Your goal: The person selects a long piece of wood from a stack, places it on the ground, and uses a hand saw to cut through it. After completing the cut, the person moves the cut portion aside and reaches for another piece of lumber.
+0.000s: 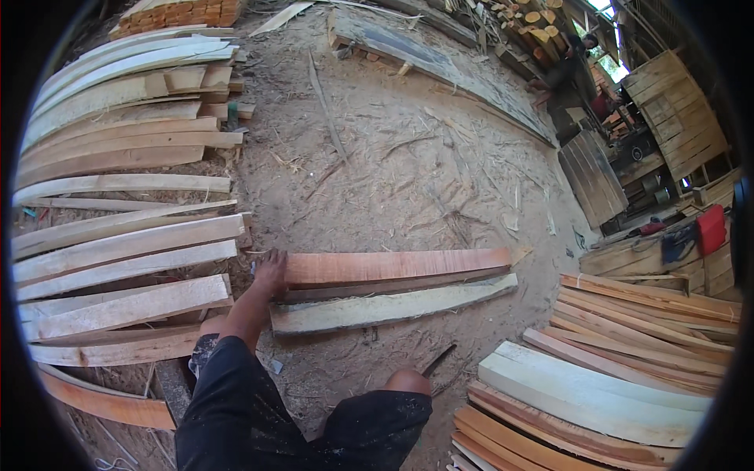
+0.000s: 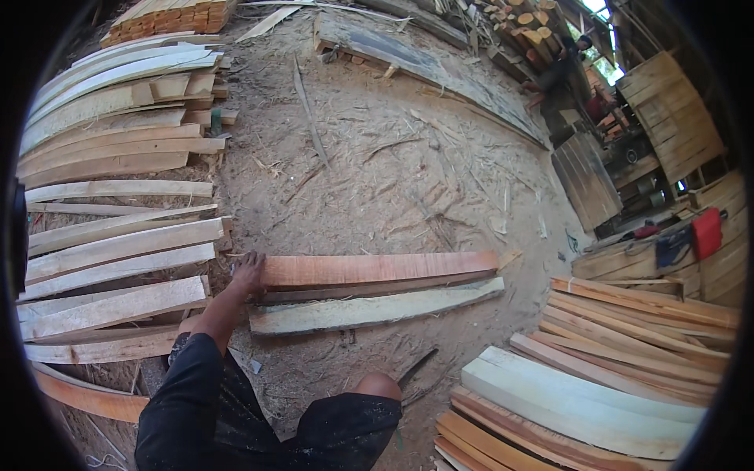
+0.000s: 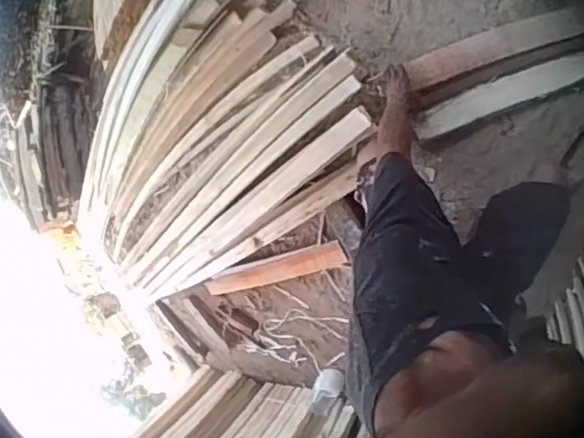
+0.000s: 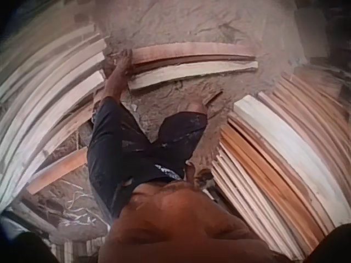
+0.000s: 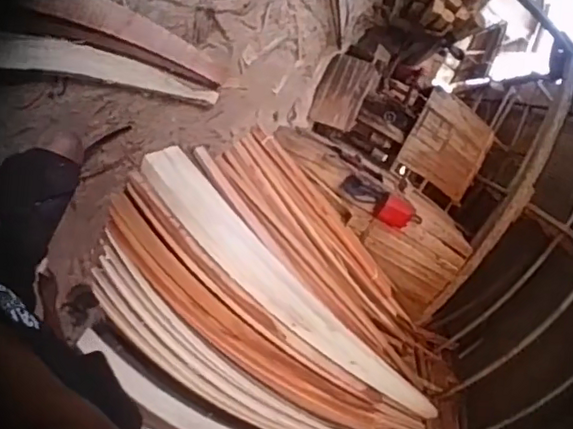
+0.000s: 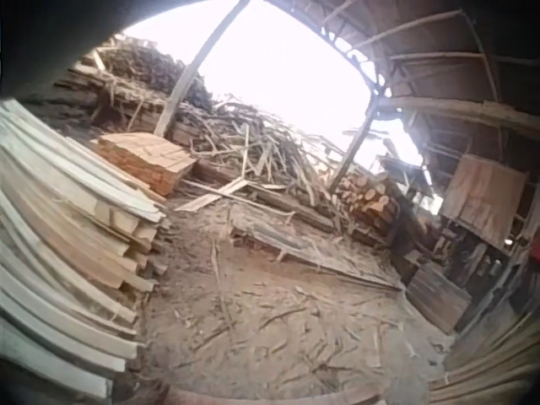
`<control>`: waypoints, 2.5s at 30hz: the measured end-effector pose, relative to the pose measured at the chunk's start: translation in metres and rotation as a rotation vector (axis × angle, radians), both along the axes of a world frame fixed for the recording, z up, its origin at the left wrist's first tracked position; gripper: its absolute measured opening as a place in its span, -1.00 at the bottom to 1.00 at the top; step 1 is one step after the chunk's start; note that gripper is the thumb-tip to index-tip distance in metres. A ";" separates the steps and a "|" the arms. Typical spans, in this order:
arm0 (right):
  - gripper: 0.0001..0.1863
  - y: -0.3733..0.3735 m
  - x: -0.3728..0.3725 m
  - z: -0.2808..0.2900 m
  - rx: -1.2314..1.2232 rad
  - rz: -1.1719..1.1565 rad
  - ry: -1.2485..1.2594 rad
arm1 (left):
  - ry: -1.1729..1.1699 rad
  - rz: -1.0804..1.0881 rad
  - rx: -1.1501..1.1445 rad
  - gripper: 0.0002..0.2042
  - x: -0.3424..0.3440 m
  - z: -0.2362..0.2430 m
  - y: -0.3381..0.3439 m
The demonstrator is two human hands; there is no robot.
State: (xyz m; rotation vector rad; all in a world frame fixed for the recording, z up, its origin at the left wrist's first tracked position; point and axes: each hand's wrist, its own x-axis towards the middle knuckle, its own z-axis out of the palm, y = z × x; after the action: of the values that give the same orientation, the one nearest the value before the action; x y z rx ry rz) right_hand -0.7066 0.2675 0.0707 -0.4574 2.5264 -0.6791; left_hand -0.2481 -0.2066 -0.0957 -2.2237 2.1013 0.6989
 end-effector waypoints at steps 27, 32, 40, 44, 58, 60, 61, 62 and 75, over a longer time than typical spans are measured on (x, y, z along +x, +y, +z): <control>-0.30 -0.266 0.239 -0.019 -0.551 0.127 -1.670 | 1.135 1.049 0.519 -0.38 0.078 0.284 0.397; -0.46 -0.220 0.266 -0.023 -0.350 0.230 -1.614 | 0.718 1.275 -0.249 -0.52 0.062 0.255 0.464; -0.46 -0.197 0.333 0.037 -0.310 0.368 -1.611 | 0.376 1.481 -0.405 -0.55 0.027 0.241 0.563; -0.38 -0.247 0.420 0.115 -0.307 0.636 -1.624 | 0.680 1.823 -0.618 -0.59 0.028 0.189 0.522; -0.66 -0.295 0.272 0.113 -0.450 0.824 -1.175 | 2.129 1.162 -0.956 -0.25 0.252 0.408 0.018; -0.56 -0.256 0.218 0.074 -0.346 0.624 -1.212 | 1.754 0.627 -0.711 -0.33 0.221 0.376 0.026; -0.56 -0.239 0.200 0.057 -0.346 0.616 -1.218 | 1.648 0.603 -0.597 -0.46 0.196 0.347 0.038; -0.56 -0.219 0.184 0.043 -0.334 0.577 -1.226 | 1.543 0.596 -0.413 -0.56 0.175 0.317 0.053; -0.66 -0.219 0.182 -0.020 -0.171 0.545 -1.148 | 0.024 0.990 -0.323 -0.31 0.173 0.135 0.189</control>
State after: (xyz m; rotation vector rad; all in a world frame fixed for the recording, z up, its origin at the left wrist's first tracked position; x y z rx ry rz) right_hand -0.5248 0.0487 0.0511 -0.5600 1.2051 -0.6613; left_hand -0.0753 -0.0173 0.0391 -3.4162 1.0306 0.3638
